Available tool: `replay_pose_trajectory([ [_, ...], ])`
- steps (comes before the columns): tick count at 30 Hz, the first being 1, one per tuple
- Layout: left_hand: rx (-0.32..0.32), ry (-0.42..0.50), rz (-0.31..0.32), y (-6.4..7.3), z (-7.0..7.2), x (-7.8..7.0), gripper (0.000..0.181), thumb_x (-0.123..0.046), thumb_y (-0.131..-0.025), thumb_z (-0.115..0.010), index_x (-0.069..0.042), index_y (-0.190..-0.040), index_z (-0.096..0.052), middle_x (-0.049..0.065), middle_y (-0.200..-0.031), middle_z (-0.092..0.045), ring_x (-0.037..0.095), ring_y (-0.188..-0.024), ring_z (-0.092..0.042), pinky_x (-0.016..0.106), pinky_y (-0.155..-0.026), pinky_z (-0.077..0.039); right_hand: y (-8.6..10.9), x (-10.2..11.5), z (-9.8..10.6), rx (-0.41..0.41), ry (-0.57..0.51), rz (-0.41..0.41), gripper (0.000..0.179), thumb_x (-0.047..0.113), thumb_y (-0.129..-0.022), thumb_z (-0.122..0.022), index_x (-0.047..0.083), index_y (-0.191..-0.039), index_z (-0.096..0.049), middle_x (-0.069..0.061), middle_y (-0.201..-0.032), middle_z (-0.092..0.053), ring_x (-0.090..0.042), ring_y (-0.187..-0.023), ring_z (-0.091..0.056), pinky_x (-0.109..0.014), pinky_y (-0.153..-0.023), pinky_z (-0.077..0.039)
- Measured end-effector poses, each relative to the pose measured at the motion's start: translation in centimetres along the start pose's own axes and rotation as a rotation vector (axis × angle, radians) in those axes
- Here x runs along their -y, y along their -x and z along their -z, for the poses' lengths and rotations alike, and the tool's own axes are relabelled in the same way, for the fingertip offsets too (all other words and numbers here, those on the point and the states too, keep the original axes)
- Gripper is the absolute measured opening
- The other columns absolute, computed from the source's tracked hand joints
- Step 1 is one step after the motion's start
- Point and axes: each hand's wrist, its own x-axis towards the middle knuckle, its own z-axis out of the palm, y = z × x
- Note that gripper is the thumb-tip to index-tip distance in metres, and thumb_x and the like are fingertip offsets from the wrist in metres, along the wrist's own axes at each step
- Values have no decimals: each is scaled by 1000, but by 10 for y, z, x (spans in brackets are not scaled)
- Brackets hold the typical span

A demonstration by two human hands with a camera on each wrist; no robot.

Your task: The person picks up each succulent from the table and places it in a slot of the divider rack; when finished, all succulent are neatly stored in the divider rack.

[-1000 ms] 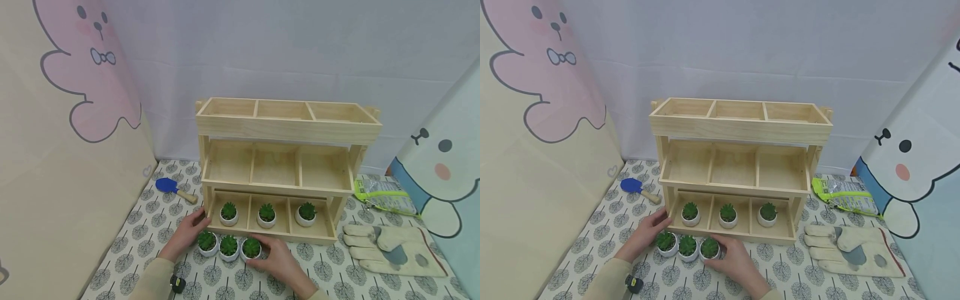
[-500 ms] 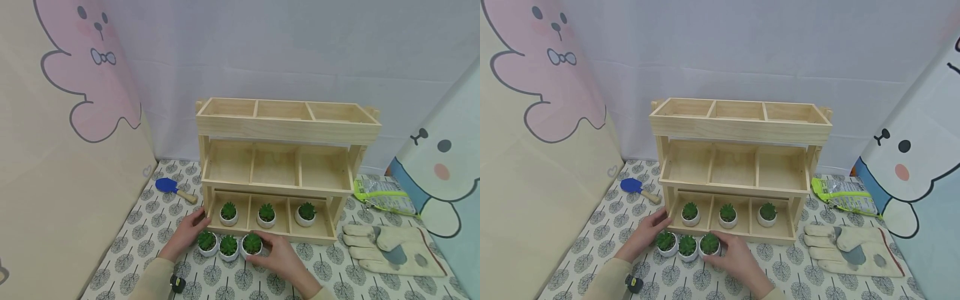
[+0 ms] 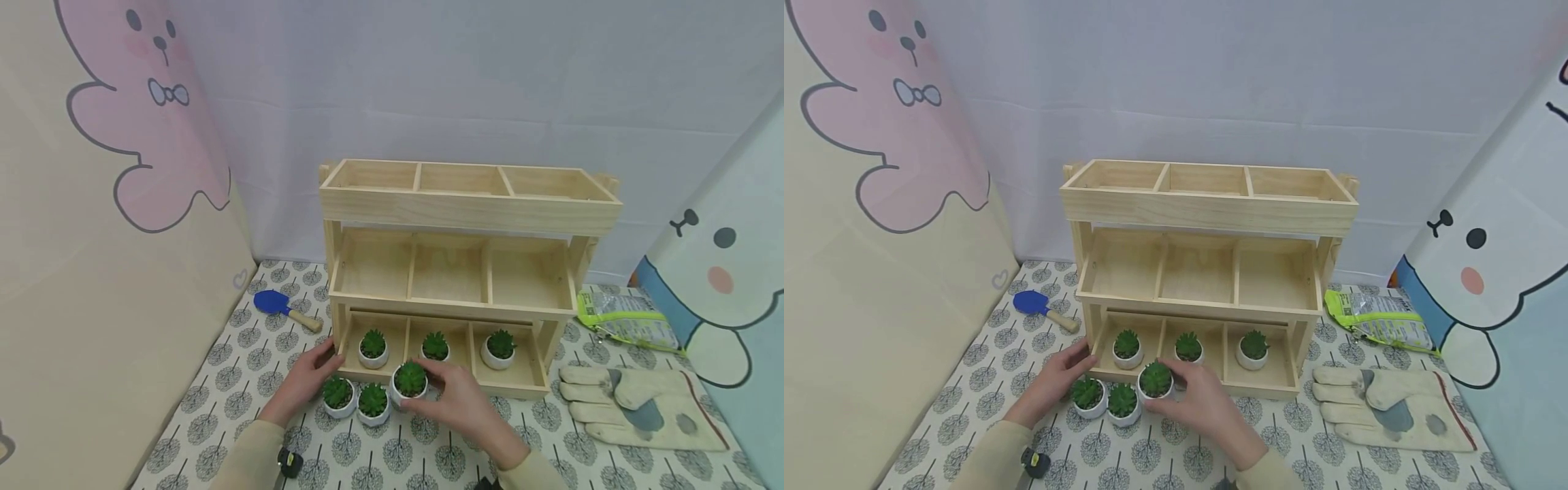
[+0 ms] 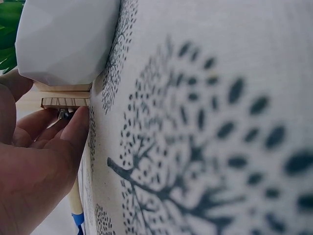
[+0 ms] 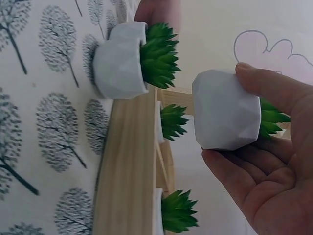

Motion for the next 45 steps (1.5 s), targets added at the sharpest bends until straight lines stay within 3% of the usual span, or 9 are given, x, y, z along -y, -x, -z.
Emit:
replay_pose_trajectory([
  [10, -7, -5, 14, 0, 0, -1, 67, -31, -104, -67, -10, -161, -38, 15, -160, -45, 34, -142, -49, 45, -118, -38, -15, 23, 13, -11, 33, 58, 65, 34, -81, -92, 6, -134, -69, 0, -116, -76, -19, -105, -73, -35, -92, -61],
  [16, -8, 3, 16, 1, 0, -2, 67, -30, -104, -67, -9, -161, -38, 16, -159, -45, 34, -142, -49, 45, -118, -38, -27, 40, 20, -28, 59, 110, 68, 38, -80, -92, 6, -136, -69, 0, -119, -76, -16, -108, -72, -38, -97, -59],
  [20, -8, 4, -1, 1, 1, -2, 68, -30, -104, -67, -8, -161, -38, 17, -159, -45, 36, -141, -49, 46, -117, -39, -36, 49, 24, -32, 61, 162, 65, 34, -81, -92, 6, -135, -69, -3, -120, -75, -19, -109, -73, -34, -96, -59],
  [25, -12, 1, -17, 0, 1, -1, 69, -31, -104, -68, -6, -161, -38, 19, -158, -46, 37, -140, -50, 48, -116, -40, -46, 59, 29, -43, 108, 225, 65, 32, -81, -93, 5, -135, -69, -1, -114, -77, -13, -98, -74, -29, -89, -62],
  [28, -11, 12, -10, 0, 0, 0, 69, -31, -104, -68, -7, -161, -38, 17, -158, -47, 35, -140, -51, 47, -117, -40, -51, 64, 33, -43, 139, 240, 68, 33, -81, -92, 4, -137, -67, 0, -114, -77, -9, -95, -72, -32, -89, -61],
  [35, -1, 53, 6, 0, 0, 1, 67, -28, -104, -67, -8, -161, -38, 15, -157, -48, 33, -141, -51, 45, -117, -40, -60, 77, 42, -56, 176, 232, 67, 36, -82, -91, 7, -138, -68, -3, -123, -75, -12, -105, -71, -35, -97, -59],
  [45, 6, 61, 1, -1, 0, 3, 66, -28, -105, -67, -9, -161, -38, 16, -157, -48, 34, -140, -51, 46, -117, -41, -84, 93, 54, -42, 72, 269, 59, 27, -83, -92, 6, -133, -70, -2, -116, -76, -15, -106, -73, -26, -91, -60],
])
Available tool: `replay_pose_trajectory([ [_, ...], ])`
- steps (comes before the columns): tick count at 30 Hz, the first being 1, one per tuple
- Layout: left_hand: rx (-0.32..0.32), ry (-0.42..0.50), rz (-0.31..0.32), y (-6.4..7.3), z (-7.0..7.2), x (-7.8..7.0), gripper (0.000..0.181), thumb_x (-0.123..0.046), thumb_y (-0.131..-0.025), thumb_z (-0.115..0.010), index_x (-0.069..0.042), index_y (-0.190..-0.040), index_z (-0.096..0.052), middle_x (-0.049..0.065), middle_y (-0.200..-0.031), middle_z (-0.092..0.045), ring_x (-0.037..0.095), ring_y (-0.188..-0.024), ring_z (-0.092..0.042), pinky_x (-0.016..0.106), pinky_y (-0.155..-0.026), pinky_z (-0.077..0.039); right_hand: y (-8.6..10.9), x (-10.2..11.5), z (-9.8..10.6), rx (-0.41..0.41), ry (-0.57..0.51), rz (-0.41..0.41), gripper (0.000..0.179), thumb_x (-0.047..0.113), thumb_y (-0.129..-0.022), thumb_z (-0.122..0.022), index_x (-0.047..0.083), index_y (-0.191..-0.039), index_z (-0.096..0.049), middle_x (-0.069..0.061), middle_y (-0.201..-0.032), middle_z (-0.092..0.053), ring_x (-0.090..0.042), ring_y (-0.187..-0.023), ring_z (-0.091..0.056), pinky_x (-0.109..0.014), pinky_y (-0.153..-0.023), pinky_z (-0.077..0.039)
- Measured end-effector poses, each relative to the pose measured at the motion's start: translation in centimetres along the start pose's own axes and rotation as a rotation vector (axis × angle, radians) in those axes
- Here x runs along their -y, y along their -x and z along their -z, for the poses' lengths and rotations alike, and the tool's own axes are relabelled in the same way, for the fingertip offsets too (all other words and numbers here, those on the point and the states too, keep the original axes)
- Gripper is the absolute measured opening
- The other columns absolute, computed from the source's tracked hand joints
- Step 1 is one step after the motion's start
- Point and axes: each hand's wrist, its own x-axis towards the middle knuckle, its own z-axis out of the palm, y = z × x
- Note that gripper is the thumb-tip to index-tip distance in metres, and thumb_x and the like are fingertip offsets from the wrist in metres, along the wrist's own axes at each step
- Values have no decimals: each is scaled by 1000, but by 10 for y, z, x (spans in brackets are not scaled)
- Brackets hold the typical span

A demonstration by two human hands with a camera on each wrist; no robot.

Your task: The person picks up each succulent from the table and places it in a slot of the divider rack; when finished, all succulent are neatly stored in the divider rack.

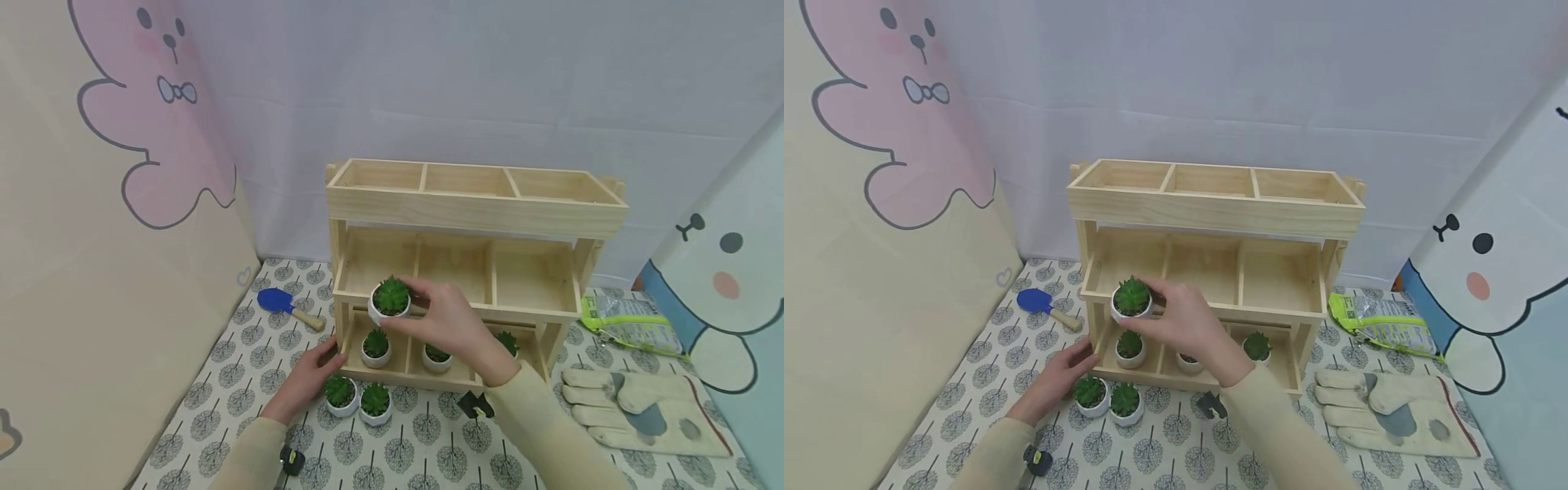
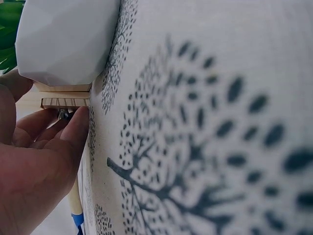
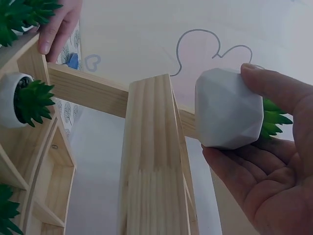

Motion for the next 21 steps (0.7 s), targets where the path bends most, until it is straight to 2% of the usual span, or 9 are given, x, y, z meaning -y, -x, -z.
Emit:
replay_pose_trajectory([
  [3, 2, 6, 2, 0, 0, 0, 66, -29, -105, -67, -9, -162, -38, 15, -158, -48, 34, -141, -51, 46, -117, -40, -9, 0, 2, -9, 22, -8, 60, 27, -83, -92, 5, -133, -69, -3, -117, -76, -16, -108, -73, -25, -93, -59],
  [10, 5, 7, 6, 2, 0, -3, 66, -28, -105, -66, -9, -162, -37, 15, -158, -47, 34, -141, -50, 46, -117, -40, -28, -3, 4, -26, 35, -27, 54, 28, -85, -90, 5, -130, -70, -1, -114, -76, -17, -109, -72, -37, -95, -60],
  [16, -4, 5, 9, 2, -1, -4, 66, -26, -105, -67, -9, -162, -38, 15, -158, -48, 33, -140, -51, 45, -117, -40, -44, -11, 2, -59, 95, -38, 53, 29, -84, -91, 6, -127, -72, 0, -110, -76, -12, -102, -72, -30, -89, -61],
  [21, -15, -8, 9, 2, 0, -3, 66, -26, -105, -67, -8, -161, -39, 15, -157, -48, 33, -140, -51, 44, -117, -40, -58, -15, 0, -61, 182, -69, 57, 34, -83, -92, 4, -127, -72, -2, -108, -77, -13, -95, -70, -33, -85, -61],
])
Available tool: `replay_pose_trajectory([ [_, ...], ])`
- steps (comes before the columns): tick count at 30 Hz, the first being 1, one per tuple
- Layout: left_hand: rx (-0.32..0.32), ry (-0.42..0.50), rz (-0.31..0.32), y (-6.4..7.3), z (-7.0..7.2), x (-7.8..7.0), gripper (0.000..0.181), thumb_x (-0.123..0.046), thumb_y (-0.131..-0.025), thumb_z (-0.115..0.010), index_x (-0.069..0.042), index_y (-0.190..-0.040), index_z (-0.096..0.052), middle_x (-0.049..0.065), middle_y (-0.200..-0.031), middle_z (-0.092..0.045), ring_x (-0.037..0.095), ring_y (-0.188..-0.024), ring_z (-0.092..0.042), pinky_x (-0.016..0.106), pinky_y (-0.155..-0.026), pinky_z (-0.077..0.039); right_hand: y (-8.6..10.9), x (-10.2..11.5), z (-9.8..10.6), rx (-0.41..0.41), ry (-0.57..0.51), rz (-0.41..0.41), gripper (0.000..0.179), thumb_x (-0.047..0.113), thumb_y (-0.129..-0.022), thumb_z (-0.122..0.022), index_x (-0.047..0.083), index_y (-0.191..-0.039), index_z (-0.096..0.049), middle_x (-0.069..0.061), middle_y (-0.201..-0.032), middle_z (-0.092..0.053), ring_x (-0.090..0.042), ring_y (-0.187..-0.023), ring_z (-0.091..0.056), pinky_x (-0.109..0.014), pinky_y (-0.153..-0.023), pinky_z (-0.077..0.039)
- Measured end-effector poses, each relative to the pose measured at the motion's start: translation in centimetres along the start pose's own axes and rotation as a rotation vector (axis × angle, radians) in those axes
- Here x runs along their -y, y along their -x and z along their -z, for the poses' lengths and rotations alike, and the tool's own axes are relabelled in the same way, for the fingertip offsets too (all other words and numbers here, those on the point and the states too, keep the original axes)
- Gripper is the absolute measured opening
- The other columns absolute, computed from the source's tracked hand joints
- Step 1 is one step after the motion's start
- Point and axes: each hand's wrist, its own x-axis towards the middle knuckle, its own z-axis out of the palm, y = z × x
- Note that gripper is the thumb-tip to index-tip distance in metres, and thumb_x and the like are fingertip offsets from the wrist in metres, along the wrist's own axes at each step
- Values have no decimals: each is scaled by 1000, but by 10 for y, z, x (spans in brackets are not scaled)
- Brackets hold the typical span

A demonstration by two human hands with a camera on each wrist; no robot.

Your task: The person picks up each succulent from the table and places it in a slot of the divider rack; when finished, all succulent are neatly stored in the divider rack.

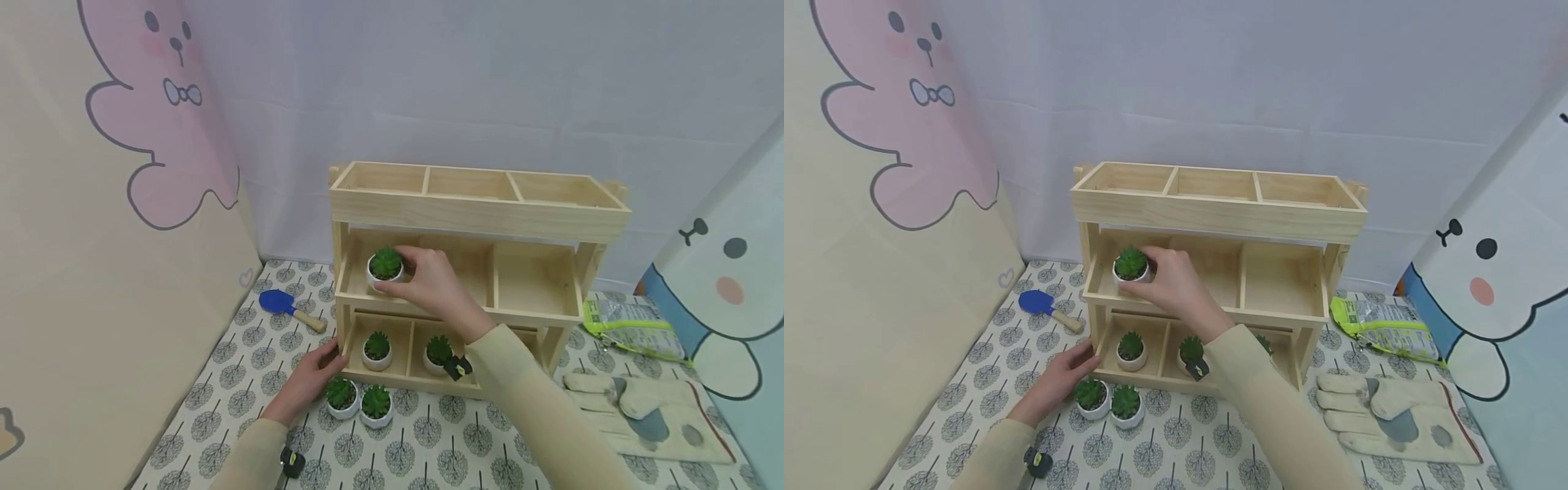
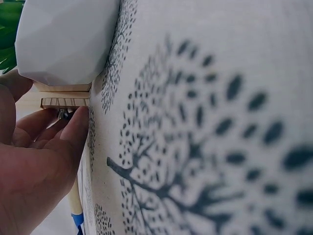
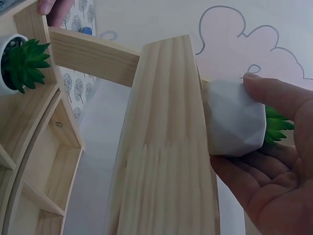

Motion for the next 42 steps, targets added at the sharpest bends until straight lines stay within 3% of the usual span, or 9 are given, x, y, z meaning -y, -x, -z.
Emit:
replay_pose_trajectory([
  [9, -10, -20, 0, -1, -1, 1, 65, -28, -104, -68, -9, -161, -40, 15, -157, -49, 33, -139, -52, 45, -116, -42, -15, -3, -13, 61, 65, -28, 64, 34, -86, -89, 2, -136, -66, -7, -115, -75, -16, -96, -68, -34, -85, -60],
  [17, -7, -2, -11, -2, -1, 2, 66, -27, -104, -67, -8, -161, -39, 16, -157, -48, 33, -140, -51, 45, -116, -41, -22, -4, -22, 78, 100, 23, 51, 29, -86, -89, 5, -127, -70, -4, -106, -74, -15, -93, -68, -34, -85, -60],
  [33, -6, -41, -25, 1, -1, -1, 66, -26, -106, -65, -4, -161, -37, 20, -157, -47, 38, -140, -51, 49, -115, -42, -27, -2, -27, 115, 195, 33, 52, 29, -89, -87, 3, -129, -66, -9, -110, -73, -20, -100, -69, -38, -91, -59],
  [42, -2, -7, -4, 1, -1, 0, 67, -29, -105, -67, -9, -162, -38, 15, -158, -47, 34, -140, -51, 47, -117, -41, -25, 3, -27, 110, 251, 15, 52, 26, -86, -89, 0, -125, -66, -11, -109, -72, -24, -100, -68, -41, -91, -59],
])
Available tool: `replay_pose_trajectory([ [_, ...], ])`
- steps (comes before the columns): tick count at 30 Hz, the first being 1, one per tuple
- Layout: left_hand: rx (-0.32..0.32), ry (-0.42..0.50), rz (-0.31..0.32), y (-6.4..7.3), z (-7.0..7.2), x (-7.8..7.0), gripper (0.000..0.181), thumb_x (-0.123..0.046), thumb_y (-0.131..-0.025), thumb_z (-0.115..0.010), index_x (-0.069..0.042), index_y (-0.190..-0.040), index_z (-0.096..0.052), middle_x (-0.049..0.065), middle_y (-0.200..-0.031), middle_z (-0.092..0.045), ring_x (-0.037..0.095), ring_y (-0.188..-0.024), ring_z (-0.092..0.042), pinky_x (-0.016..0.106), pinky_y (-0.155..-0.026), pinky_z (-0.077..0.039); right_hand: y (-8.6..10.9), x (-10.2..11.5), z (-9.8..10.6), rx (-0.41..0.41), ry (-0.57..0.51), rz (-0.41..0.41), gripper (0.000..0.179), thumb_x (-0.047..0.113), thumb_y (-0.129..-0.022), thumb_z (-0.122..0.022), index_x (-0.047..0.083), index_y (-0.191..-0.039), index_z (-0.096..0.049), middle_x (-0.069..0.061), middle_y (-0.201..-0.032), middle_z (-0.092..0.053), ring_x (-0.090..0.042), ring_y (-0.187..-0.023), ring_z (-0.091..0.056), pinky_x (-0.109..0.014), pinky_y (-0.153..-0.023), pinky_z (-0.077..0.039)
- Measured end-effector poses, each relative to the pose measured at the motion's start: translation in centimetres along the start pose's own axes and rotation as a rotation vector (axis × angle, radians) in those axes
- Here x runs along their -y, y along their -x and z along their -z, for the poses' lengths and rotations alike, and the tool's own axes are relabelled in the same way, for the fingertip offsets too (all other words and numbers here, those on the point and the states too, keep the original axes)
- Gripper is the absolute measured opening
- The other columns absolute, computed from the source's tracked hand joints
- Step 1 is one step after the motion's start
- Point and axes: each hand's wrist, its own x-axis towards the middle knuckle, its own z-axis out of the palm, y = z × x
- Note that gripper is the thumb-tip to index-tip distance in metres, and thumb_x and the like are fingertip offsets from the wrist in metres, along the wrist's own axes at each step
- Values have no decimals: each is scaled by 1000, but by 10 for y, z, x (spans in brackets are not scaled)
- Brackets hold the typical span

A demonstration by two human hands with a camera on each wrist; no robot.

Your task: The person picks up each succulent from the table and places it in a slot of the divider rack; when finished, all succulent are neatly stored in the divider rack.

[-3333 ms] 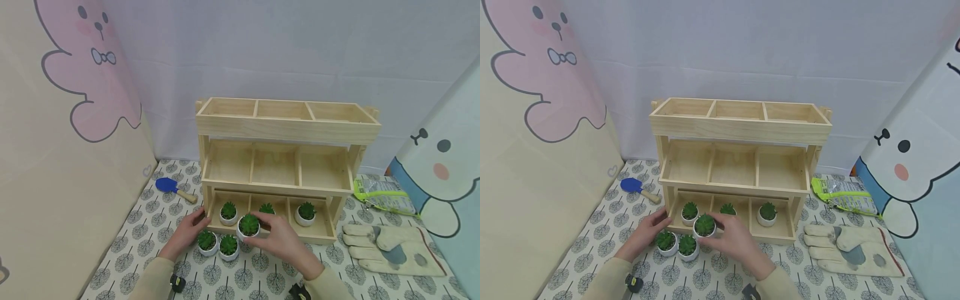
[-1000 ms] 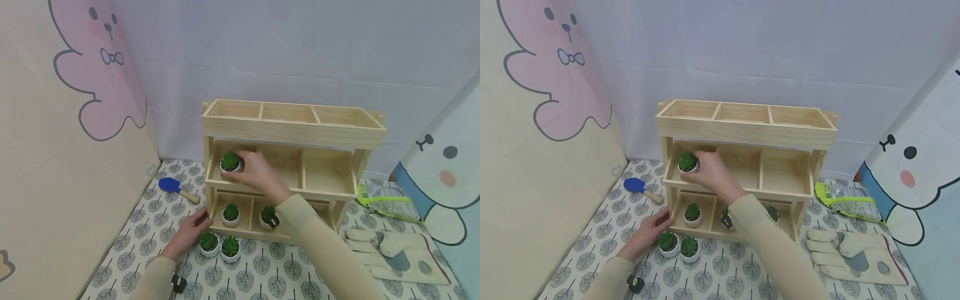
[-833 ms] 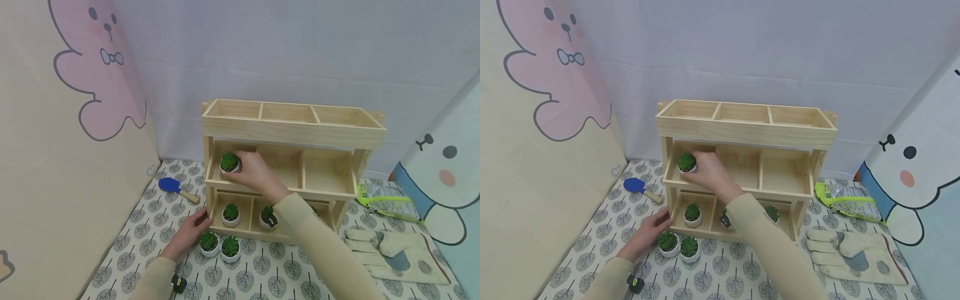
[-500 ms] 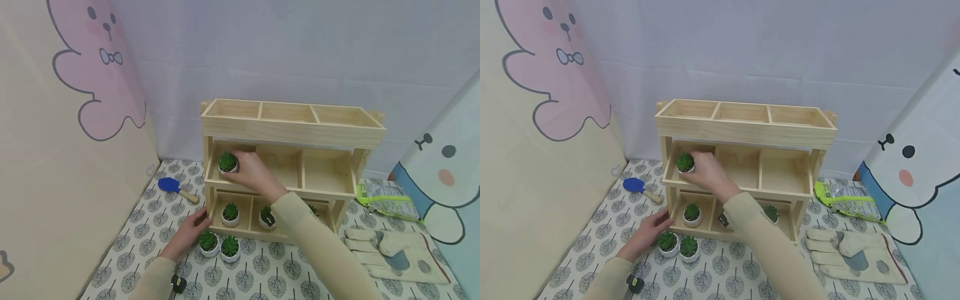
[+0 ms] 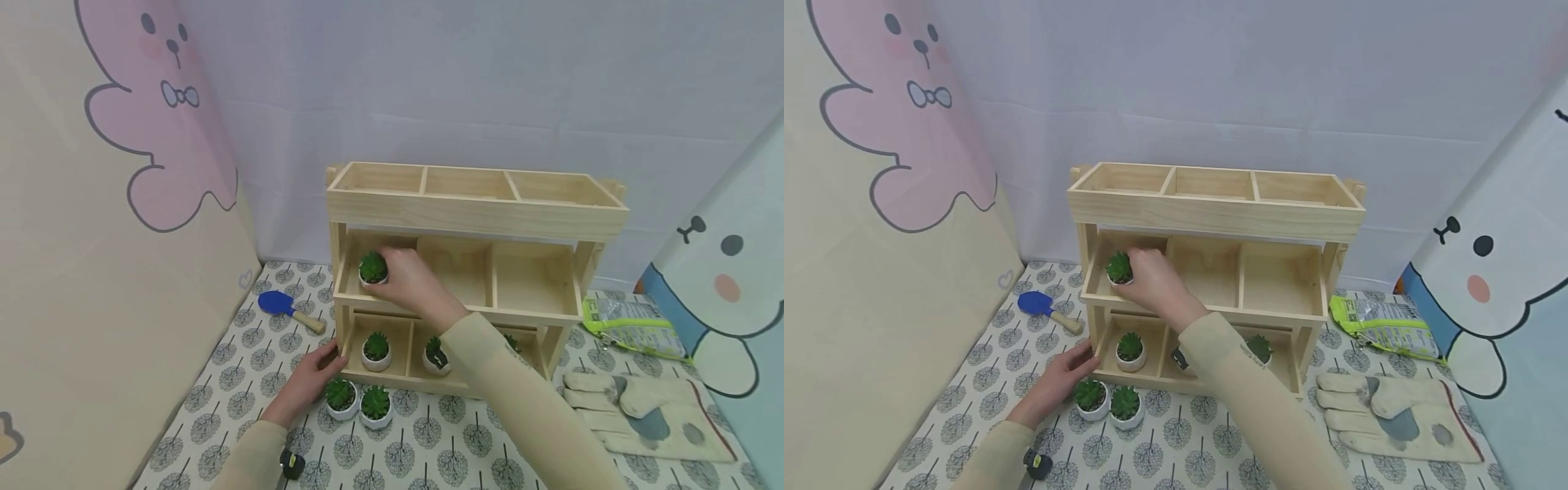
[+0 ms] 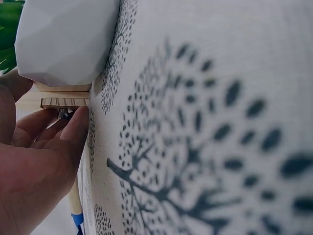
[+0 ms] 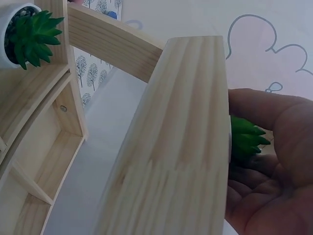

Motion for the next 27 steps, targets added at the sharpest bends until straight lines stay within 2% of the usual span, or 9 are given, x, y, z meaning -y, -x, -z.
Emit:
replay_pose_trajectory([
  [13, -2, -10, 6, 1, 0, -2, 66, -27, -105, -66, -8, -161, -38, 16, -158, -47, 34, -140, -51, 47, -117, -40, 3, 5, 4, -7, 27, -64, 46, 26, -85, -89, 0, -116, -68, -11, -102, -72, -25, -94, -67, -42, -85, -60],
  [19, -2, -11, -3, 0, 0, -1, 66, -27, -105, -67, -8, -161, -39, 16, -157, -48, 34, -140, -52, 46, -116, -41, 7, 7, 7, 1, 12, -93, 54, 25, -85, -90, -2, -126, -66, -14, -112, -73, -27, -102, -69, -43, -90, -60],
  [27, -1, -4, -3, -1, 1, 2, 67, -29, -104, -67, -9, -161, -39, 15, -158, -47, 34, -140, -51, 46, -117, -41, 17, 9, 14, 4, 17, -84, 64, 23, -86, -89, -3, -138, -62, -17, -129, -70, -30, -115, -68, -43, -100, -57],
])
